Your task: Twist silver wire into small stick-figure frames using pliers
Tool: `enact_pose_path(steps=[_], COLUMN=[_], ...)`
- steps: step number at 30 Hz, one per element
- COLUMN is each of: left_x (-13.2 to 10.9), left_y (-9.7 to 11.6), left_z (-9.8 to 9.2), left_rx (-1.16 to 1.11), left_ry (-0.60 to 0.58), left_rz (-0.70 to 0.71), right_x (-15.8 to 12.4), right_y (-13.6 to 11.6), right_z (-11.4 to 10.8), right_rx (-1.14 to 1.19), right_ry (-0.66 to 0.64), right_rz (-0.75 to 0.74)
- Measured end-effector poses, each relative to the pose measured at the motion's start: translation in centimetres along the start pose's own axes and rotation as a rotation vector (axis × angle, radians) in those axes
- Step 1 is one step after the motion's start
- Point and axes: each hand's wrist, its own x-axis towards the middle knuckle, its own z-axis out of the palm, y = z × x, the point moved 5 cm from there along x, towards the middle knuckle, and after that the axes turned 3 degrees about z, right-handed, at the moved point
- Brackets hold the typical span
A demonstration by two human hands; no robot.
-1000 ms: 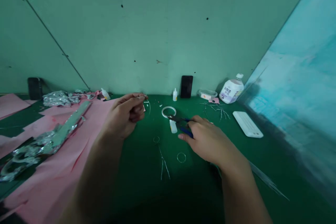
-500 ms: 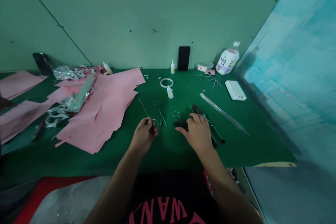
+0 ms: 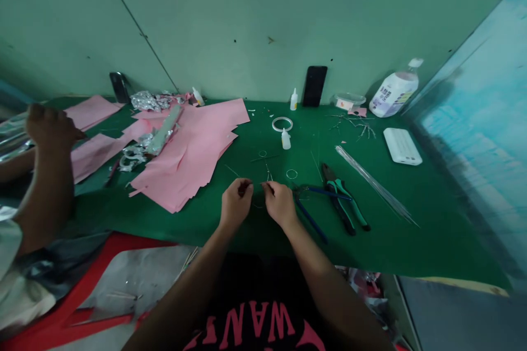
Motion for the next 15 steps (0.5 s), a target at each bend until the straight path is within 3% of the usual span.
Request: enact_pose_path(steps=[6, 11, 15], left_x=[1.0, 0.5, 0.0], left_y=[-0.4, -0.9, -1.2], left_z=[-2.2, -1.8, -2.0], left_rx=[0.237, 0.343, 0.392], left_ry=[-0.139, -0.213, -0.182], left_rz=[0.213, 0.33, 0.374], right_x=[0.1, -0.9, -1.3], right_y=[-0.9, -1.2, -1.1], right_z=[1.6, 2.9, 2.8], right_rx=[-0.19, -0.33, -0.359], right_ry=[-0.068, -0.052, -0.039], right_rz=[-0.043, -0.052, -0.1])
